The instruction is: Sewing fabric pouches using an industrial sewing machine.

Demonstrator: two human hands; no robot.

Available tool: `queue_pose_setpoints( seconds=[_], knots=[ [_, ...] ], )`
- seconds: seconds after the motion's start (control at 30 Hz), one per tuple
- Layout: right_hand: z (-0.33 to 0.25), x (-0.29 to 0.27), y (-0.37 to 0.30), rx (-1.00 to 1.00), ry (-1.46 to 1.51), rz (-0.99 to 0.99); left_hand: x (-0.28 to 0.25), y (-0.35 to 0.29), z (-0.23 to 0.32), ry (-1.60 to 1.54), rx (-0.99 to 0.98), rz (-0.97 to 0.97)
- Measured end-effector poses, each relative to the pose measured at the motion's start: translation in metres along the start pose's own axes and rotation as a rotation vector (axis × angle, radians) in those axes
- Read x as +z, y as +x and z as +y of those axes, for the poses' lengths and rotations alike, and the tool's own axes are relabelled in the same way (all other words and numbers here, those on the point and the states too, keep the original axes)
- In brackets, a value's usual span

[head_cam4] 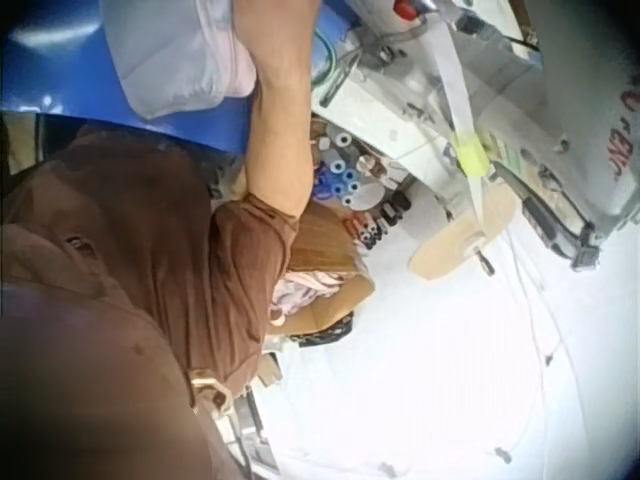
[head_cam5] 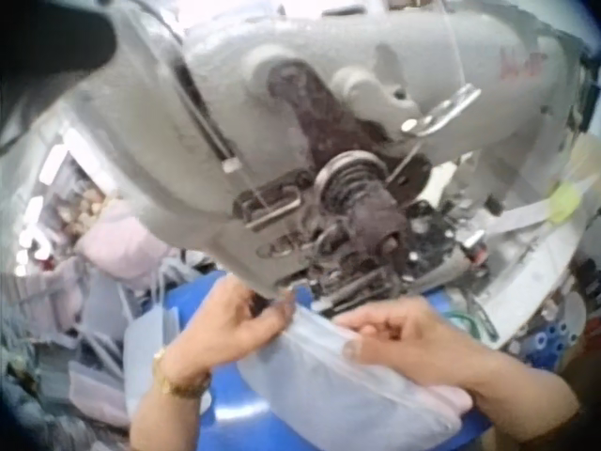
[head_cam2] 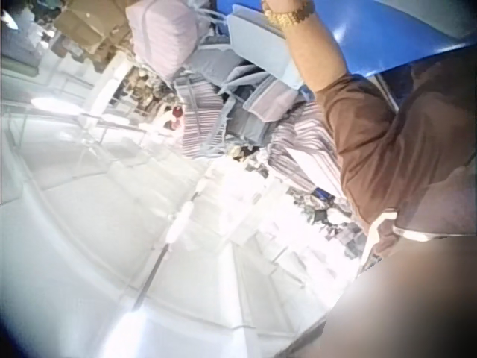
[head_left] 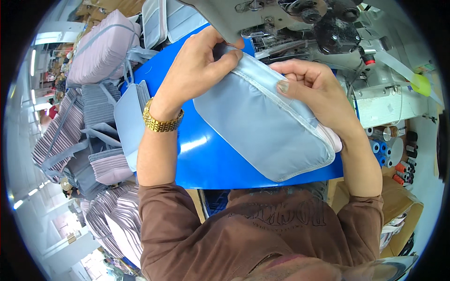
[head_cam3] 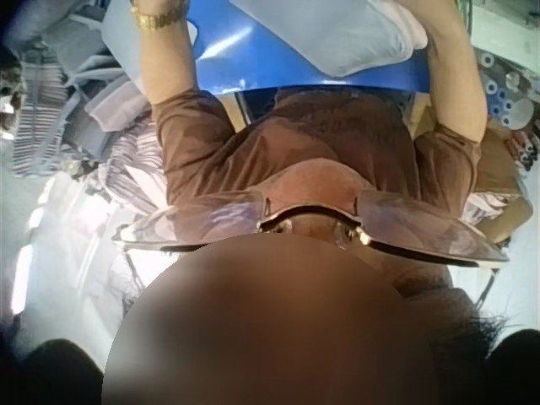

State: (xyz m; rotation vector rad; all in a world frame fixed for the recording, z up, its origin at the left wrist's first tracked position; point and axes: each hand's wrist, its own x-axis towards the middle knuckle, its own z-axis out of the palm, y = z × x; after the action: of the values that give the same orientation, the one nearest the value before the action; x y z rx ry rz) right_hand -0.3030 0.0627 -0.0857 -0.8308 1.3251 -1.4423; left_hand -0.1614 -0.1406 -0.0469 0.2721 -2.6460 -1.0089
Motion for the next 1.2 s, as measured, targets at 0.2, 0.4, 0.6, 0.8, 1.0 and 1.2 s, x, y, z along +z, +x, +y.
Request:
queue_pose_setpoints(
  seconds=[0.2,0.4,0.6,0.8,1.0,1.2],
  knots=[
    [0.003,0.006,0.000,-0.022,0.083,0.075,0.003,0.011,-0.010,-0.077,-0.016,-0.010],
    [0.011,0.024,0.005,-0.122,0.287,0.212,-0.006,0.033,-0.018,0.176,0.113,-0.028],
    [0.016,0.034,0.008,-0.174,0.305,0.269,-0.010,0.041,-0.024,0.360,0.147,-0.013],
    [0.029,0.038,0.014,-0.256,0.183,0.326,-0.013,0.047,-0.041,0.563,0.411,0.093],
    [0.033,0.041,0.018,-0.274,0.216,0.348,-0.016,0.043,-0.051,0.481,0.324,0.278],
    [0.029,0.037,0.019,-0.322,0.164,0.356,-0.010,0.035,-0.060,0.398,0.233,0.454]
  ],
)
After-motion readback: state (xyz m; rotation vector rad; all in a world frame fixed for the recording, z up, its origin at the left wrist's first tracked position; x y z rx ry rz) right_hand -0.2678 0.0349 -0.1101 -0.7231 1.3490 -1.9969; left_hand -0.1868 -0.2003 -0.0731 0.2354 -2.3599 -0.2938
